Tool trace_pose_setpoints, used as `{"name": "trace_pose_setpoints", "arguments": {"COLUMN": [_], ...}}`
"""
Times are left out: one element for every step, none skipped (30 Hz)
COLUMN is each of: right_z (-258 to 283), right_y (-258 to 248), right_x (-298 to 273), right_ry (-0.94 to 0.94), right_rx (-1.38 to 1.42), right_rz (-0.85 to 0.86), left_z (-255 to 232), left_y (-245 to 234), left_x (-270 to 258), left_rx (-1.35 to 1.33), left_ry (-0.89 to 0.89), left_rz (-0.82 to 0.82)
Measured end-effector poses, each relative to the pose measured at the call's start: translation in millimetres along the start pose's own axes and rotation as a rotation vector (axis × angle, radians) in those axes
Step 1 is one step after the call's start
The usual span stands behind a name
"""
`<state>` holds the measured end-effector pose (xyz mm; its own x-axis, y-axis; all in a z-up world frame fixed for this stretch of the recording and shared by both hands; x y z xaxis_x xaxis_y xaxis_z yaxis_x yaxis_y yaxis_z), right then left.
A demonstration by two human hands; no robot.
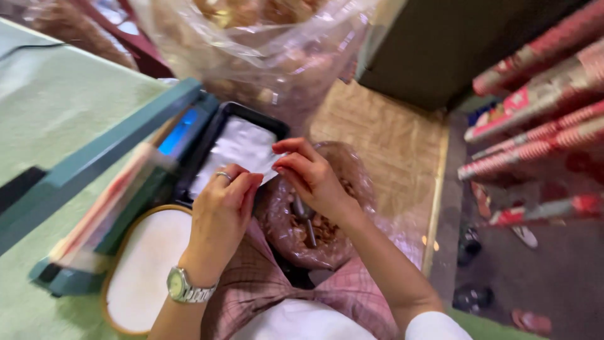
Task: Packaging fried snacks into small plastic bags and sealing them with a heat sealer
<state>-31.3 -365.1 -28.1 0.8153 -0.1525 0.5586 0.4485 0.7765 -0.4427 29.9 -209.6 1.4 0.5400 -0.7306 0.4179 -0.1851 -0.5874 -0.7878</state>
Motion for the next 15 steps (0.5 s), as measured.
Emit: {"name": "trace_pose_setpoints", "arguments": {"right_z": [-3.3,-6.3,-11.6,-18.0,-24.3,-45.3,-68.7,-92.4,-150.8,-216.4,-275.5,-300.1,-328.4,-358.4,-365.6], "right_y": [-6.5,-11.6,-20.1,-28.6,-36.8,-38.0,-45.2,-53.1,-43.9,-35.2,-25.4,-4.7,30.8,64.8,84.1], "right_x": [-7.4,-13.9,-23.7,-30.9,-38.2,-53.0,-69.3,-86.9,-126.3,-174.3,-224.3,-267.9,-310.8,-352.1,-376.2], "right_ry": [0.002,0.001,0.022,0.047,0.071,0.082,0.14,0.197,0.207,0.52,0.833,0.845,0.961,1.051,1.055], "right_rx": [-0.012,-0.019,-0.028,-0.014,0.001,-0.004,0.002,0.005,-0.001,-0.019,-0.033,-0.037,-0.063,-0.087,-0.09], "right_rz": [0.004,0.012,0.001,-0.039,-0.079,-0.09,-0.227,-0.362,-0.371,-0.403,-0.429,-0.44,-0.102,0.24,0.227], "left_z": [-6.3,-12.1,-13.0,-10.3,-7.4,-10.7,-12.3,-14.4,-17.2,-16.2,-15.2,-4.2,12.2,29.8,45.0], "left_y": [5.3,9.5,26.7,42.9,59.1,71.6,83.6,96.4,106.1,116.9,128.1,149.7,174.6,200.1,221.6], "left_x": [1.2,1.5,-2.5,-6.0,-9.9,-13.6,-17.3,-20.7,-25.9,-31.8,-37.7,-57.5,-79.4,-98.4,-120.8], "left_rx": [-0.033,-0.062,-0.076,-0.168,-0.26,-0.264,-0.373,-0.484,-0.49,-0.605,-0.719,-0.724,-0.807,-0.884,-0.888], "left_ry": [-0.014,-0.034,-0.024,-0.064,-0.105,-0.098,-0.119,-0.143,-0.138,-0.207,-0.278,-0.275,-0.417,-0.553,-0.543], "left_rz": [0.018,0.034,0.053,0.067,0.082,0.096,0.085,0.074,0.087,0.088,0.09,0.106,0.152,0.191,0.201]}}
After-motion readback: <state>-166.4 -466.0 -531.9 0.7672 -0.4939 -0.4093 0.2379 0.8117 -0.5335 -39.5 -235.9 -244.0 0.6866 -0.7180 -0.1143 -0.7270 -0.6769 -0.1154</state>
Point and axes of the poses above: each hand's wrist, its own x-axis towards the middle knuckle, its own y-axis out of the palm, z = x × y, the point moved 5 cm from there along x, towards the middle knuckle
